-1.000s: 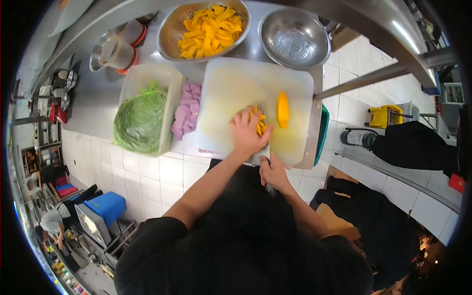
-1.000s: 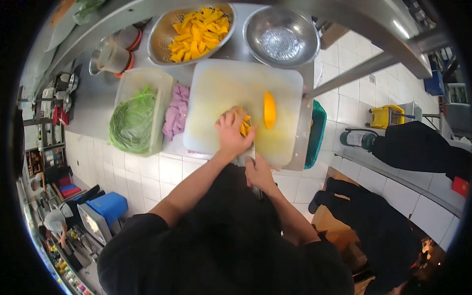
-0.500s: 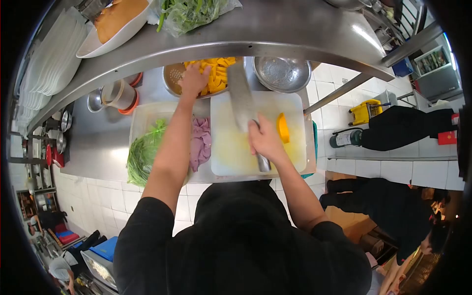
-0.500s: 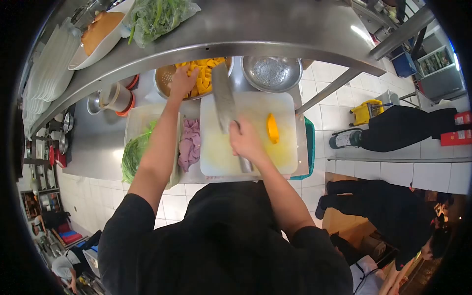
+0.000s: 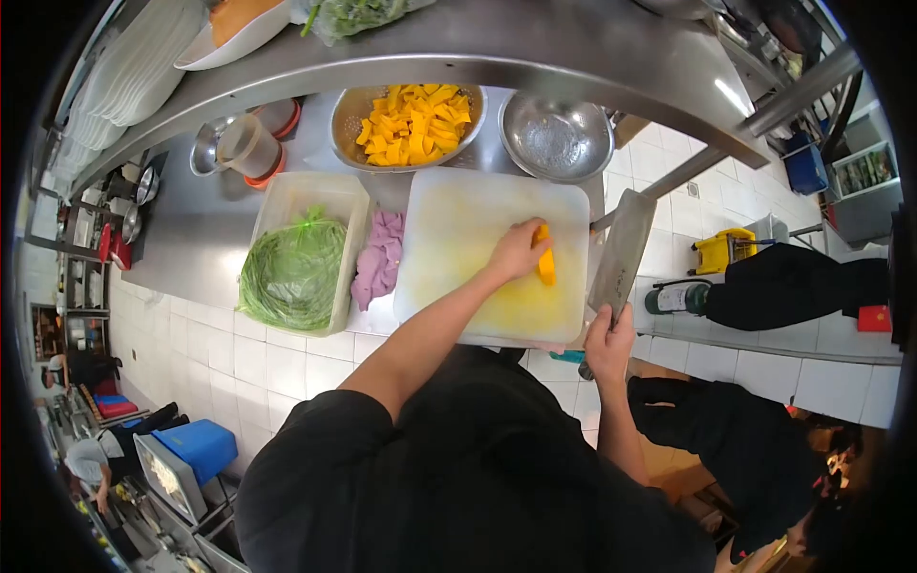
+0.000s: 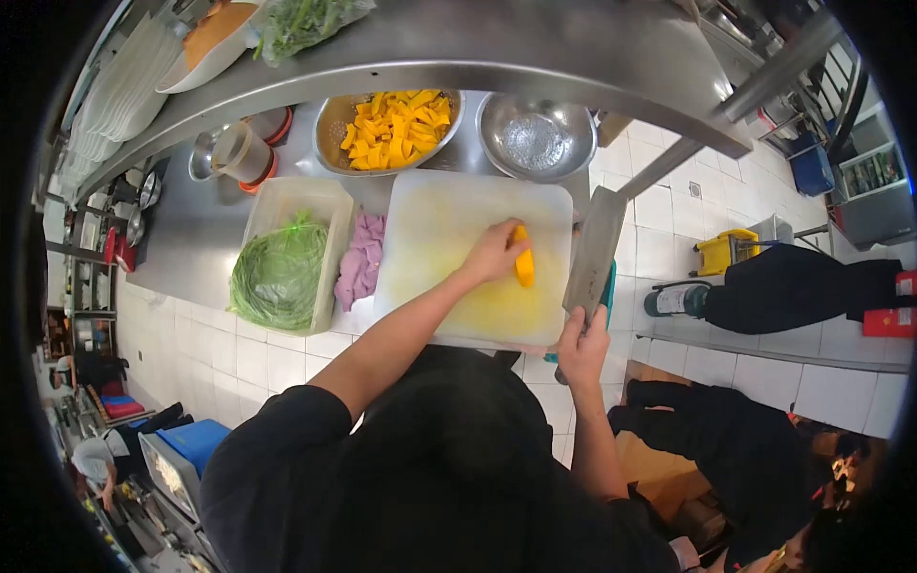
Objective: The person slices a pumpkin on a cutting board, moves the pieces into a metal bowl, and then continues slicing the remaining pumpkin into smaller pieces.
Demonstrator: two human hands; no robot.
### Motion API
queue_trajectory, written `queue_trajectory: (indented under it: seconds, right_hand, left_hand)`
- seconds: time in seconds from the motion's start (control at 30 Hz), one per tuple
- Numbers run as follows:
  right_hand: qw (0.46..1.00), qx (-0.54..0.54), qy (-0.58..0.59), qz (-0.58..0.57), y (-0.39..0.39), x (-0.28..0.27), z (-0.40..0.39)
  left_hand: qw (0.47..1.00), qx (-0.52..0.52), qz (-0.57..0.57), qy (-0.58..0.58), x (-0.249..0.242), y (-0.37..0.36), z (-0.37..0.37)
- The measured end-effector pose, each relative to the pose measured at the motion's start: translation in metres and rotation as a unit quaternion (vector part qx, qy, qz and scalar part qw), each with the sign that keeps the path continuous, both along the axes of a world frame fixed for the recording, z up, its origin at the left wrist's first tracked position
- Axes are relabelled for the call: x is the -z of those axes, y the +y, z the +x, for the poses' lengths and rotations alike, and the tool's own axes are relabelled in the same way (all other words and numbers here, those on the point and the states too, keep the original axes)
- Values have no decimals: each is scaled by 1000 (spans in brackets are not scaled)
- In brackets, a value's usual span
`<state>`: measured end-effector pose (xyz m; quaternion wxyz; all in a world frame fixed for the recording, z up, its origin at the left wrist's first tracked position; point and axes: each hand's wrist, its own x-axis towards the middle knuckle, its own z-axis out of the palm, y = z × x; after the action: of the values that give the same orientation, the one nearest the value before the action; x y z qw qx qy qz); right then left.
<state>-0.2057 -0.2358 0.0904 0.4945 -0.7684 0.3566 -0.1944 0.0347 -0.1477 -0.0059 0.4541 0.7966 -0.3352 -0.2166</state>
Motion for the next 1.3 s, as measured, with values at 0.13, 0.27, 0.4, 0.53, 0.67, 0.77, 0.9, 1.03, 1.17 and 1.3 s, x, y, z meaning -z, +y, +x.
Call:
queue_trajectory:
  seconds: [0.13, 0.27, 0.4, 0.53, 0.67, 0.77, 0.9, 1.03, 1.17, 1.3]
  right_hand:
    - [998, -8, 24, -49, 7, 6, 2]
    - [948, -203, 206, -137, 4, 48, 5]
    - [944, -199, 231, -127, 33, 29, 28]
    - [917, -287, 261, -98, 54, 5, 41]
    - [892, -334, 286, -102, 70, -27, 43]
    - [875, -354, 308, -116, 71, -40, 40]
    - [862, -355, 345, -105, 74, -26, 45]
    - [901, -320, 259, -138, 79, 32, 100]
    - [903, -322, 257, -117, 71, 3, 96]
    - [895, -327, 272, -135, 81, 28, 80]
  left_hand:
    - [987, -85, -41, -126, -5, 52, 1]
    - [973, -84, 30, -215, -32, 116, 2]
    - [955, -51, 126, -263, -38, 138, -4]
    - [957, -47, 137, -253, -57, 133, -19]
    - [946, -16, 118, -300, -47, 135, -21]
    - [940, -16, 104, -325, -39, 135, -18]
    - [940, -9, 86, -331, -36, 138, -17]
    - [947, -7, 85, -309, -33, 140, -15]
    - [950, -20, 96, -298, -35, 138, -14]
    - [956, -28, 92, -279, -35, 138, -17]
